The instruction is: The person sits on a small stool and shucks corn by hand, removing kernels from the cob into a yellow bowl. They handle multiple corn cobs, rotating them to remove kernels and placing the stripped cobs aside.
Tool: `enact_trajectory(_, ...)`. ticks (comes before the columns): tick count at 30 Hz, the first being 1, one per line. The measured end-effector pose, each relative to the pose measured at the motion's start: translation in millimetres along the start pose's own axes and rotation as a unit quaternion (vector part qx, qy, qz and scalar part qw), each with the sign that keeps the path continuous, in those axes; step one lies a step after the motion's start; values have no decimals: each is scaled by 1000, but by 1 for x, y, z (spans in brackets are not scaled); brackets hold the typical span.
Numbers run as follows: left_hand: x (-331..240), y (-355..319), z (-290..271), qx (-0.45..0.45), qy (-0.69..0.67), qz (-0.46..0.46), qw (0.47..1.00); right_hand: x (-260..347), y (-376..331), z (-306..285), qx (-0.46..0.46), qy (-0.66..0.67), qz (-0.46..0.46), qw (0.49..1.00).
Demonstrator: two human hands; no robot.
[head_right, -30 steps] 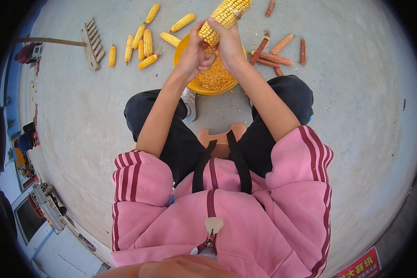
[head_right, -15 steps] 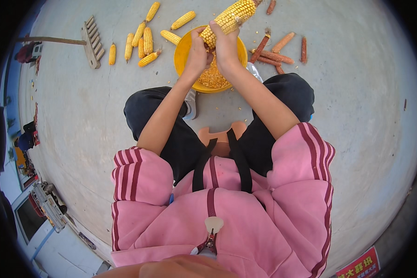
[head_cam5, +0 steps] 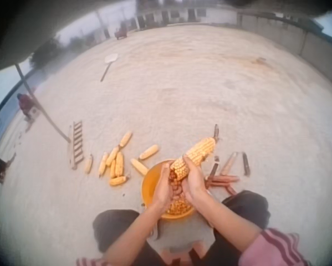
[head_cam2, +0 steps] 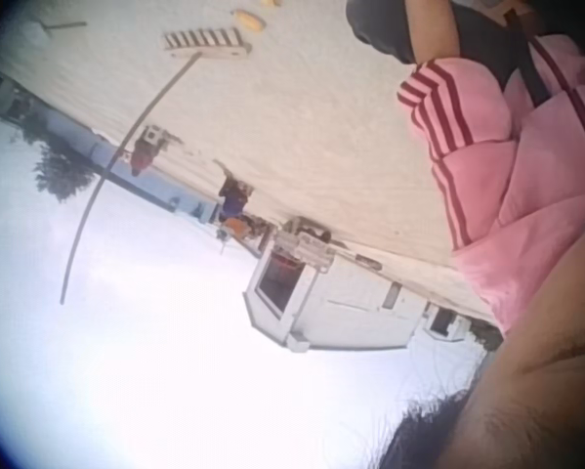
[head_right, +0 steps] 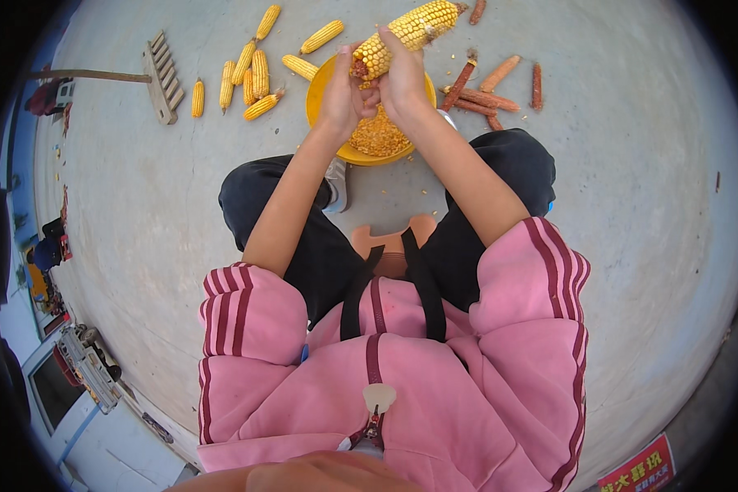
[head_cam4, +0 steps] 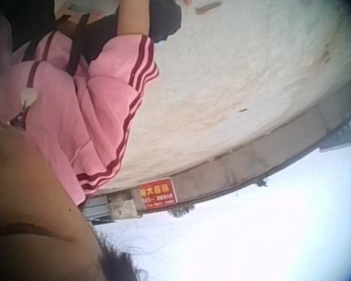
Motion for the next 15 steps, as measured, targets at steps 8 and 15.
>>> enact_trajectory(8, 9, 2, 2, 21, -28, 20, 999, -7, -1, -1, 6, -31, 53, 998)
enact_trajectory(15, 1, -2, 4, 14, -39, 2, 999, 0, -3, 2, 8, 16, -1, 1000)
Point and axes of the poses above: each hand's wrist, its own y-axis towards the middle knuckle, its own z-axis out of the palm, x = y × z, the point moved 9 cm from there along y, towards the middle knuckle, and after that the axes turned 14 degrees about z, right-handed, at the moved point
